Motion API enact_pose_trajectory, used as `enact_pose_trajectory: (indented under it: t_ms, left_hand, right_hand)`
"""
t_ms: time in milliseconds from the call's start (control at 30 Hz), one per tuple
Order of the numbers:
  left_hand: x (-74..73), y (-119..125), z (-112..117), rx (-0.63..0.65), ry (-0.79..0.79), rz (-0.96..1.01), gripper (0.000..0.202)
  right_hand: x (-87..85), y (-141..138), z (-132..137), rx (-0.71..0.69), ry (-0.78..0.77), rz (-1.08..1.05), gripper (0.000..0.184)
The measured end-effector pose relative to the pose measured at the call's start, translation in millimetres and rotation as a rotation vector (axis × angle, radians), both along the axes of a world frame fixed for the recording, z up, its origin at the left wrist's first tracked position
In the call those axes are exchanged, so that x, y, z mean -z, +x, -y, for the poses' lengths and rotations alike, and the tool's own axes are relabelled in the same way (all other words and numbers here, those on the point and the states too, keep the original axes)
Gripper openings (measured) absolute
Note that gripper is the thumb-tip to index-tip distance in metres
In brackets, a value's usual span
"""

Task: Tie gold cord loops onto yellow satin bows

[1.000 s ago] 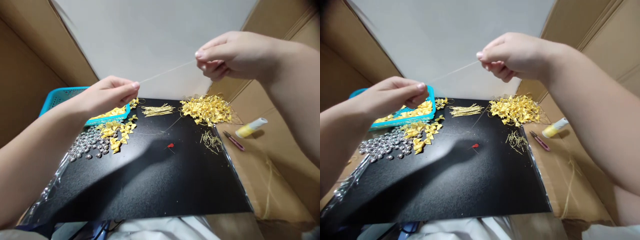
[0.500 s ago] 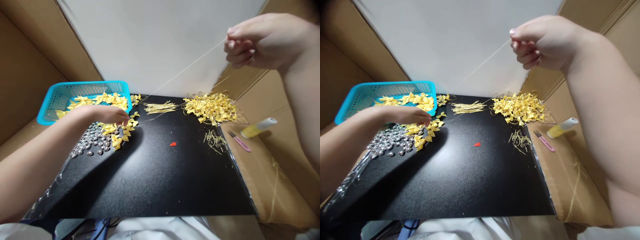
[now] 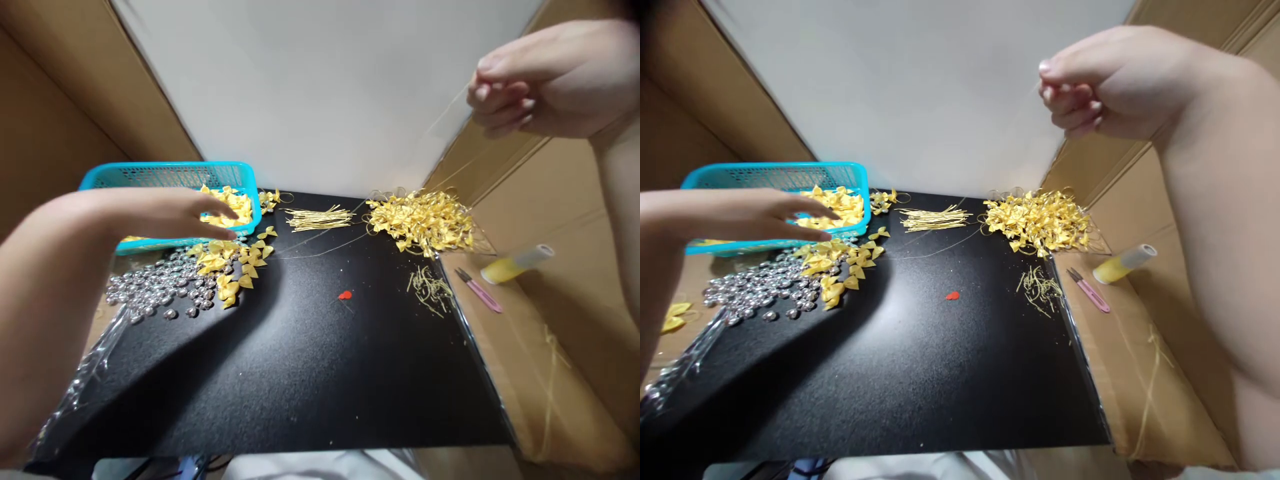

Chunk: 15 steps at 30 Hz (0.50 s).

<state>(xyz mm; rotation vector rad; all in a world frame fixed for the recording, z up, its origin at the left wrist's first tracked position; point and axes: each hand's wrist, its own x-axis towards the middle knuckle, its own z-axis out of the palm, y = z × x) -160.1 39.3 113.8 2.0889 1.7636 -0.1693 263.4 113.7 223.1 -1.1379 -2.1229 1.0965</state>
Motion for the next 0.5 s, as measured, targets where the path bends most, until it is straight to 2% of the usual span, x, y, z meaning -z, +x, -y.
enact_pose_trajectory:
  t_ms: [33, 100, 133, 200, 267, 333, 400, 500]
  left_hand:
    - [-10.9, 11, 0, 0.004, 0.108, 0.004, 0.070]
    - [-30.6, 43, -1, -0.006, 0.246, 0.135, 0.078]
    - [-38.1, 63, -2, 0.016, 0.310, 0.274, 0.077]
    - [-46.5, 105, -5, 0.099, 0.298, 0.605, 0.069]
    - [-46.5, 141, -8, 0.172, 0.282, 0.866, 0.051]
    - [-40.7, 164, -7, 0.260, 0.147, 1.022, 0.044]
    - [-31.6, 172, -3, 0.277, 0.020, 1.108, 0.043]
    - [-13.7, 164, 9, 0.211, -0.086, 1.180, 0.045]
  right_hand:
    - [-2.5, -6, 1, -0.030, 0.018, -0.001, 0.035]
    - [-7.0, -22, 6, -0.097, 0.042, -0.004, 0.033]
    - [-8.6, -32, 10, -0.131, 0.052, -0.006, 0.033]
    - [-9.9, -54, 21, -0.186, 0.077, -0.034, 0.032]
    - [-8.1, -74, 34, -0.199, 0.072, -0.061, 0.031]
    - [-3.4, -88, 46, -0.210, 0.067, -0.042, 0.030]
    - [4.3, -91, 55, -0.206, 0.089, 0.001, 0.028]
    - [23.0, -80, 62, -0.113, 0.147, 0.006, 0.026]
